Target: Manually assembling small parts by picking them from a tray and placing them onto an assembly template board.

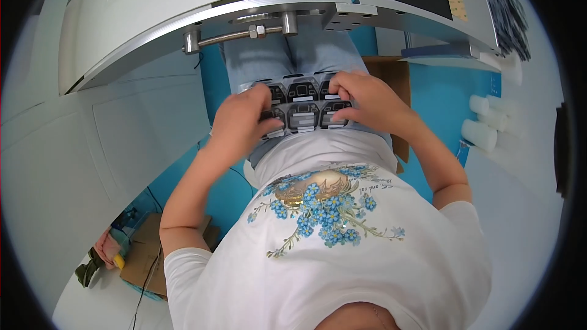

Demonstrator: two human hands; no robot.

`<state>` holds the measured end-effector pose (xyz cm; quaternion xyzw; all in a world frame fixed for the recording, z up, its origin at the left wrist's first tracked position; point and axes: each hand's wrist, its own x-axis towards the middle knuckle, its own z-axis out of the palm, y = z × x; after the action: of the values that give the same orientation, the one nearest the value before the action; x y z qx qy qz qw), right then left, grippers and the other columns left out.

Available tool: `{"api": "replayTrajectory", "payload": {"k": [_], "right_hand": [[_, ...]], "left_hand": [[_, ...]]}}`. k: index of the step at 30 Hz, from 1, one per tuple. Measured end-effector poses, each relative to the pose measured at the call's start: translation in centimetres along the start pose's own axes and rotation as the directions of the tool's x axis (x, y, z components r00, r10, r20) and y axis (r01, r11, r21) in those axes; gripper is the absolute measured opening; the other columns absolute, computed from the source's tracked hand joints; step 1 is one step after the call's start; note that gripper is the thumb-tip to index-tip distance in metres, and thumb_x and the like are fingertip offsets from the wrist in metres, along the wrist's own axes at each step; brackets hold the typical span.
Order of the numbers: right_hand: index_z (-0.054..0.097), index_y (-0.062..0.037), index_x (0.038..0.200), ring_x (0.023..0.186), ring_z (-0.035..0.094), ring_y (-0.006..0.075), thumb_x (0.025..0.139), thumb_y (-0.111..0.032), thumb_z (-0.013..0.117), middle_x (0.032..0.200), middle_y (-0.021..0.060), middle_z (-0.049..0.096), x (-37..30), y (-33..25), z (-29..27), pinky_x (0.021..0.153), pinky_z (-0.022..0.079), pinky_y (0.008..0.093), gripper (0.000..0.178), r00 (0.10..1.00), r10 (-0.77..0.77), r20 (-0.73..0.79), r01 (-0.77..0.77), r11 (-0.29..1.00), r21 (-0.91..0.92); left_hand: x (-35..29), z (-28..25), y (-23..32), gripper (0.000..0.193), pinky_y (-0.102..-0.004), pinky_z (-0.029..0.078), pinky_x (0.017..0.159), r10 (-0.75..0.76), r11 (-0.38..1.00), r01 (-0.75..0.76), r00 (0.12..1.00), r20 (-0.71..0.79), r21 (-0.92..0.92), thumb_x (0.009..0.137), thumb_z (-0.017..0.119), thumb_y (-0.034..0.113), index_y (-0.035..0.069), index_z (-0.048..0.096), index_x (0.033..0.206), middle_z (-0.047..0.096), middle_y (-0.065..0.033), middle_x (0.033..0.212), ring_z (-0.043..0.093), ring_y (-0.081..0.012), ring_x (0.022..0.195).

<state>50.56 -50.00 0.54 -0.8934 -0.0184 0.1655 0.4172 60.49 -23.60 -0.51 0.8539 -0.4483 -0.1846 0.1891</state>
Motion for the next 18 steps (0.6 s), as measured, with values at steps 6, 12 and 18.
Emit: {"api": "replayTrajectory", "payload": {"k": [6,12,18], "right_hand": [[0.061,-0.0042,0.084,0.060,0.053,0.0078,0.089,-0.015,0.072,0.069,-0.0016,0.060,1.0,4.9,-0.4,0.056,0.042,0.0241,0.016,0.976,0.157,0.150,-0.206,0.886,0.415],[0.061,-0.0057,0.083,0.064,0.050,0.0000,0.088,-0.016,0.074,0.068,-0.0072,0.055,1.2,6.5,0.1,0.054,0.036,0.0170,0.017,0.978,0.204,0.049,-0.202,0.854,0.480],[0.060,-0.0040,0.092,0.087,0.057,0.0218,0.077,-0.021,0.080,0.092,0.0060,0.061,1.2,4.0,0.7,0.075,0.047,0.0339,0.030,0.901,-0.215,-0.376,0.105,0.951,-0.291]], "left_hand": [[0.4,0.9,-5.1,0.018,-0.0218,0.041,0.058,-0.300,0.484,0.353,0.927,0.227,-0.801,0.082,0.078,0.008,0.002,0.061,0.081,0.058,0.0021,0.071,0.050,-0.0027,0.066],[0.1,-0.4,-5.9,0.014,-0.0235,0.047,0.062,-0.337,0.561,0.363,0.921,0.195,-0.744,0.084,0.076,0.007,0.000,0.063,0.082,0.062,-0.0010,0.072,0.057,-0.0071,0.067],[-0.4,0.2,-4.8,0.014,-0.0245,0.048,0.064,-0.378,0.700,0.320,0.925,0.049,-0.638,0.085,0.074,0.008,0.000,0.064,0.083,0.064,-0.0028,0.072,0.059,-0.0084,0.068]]}}
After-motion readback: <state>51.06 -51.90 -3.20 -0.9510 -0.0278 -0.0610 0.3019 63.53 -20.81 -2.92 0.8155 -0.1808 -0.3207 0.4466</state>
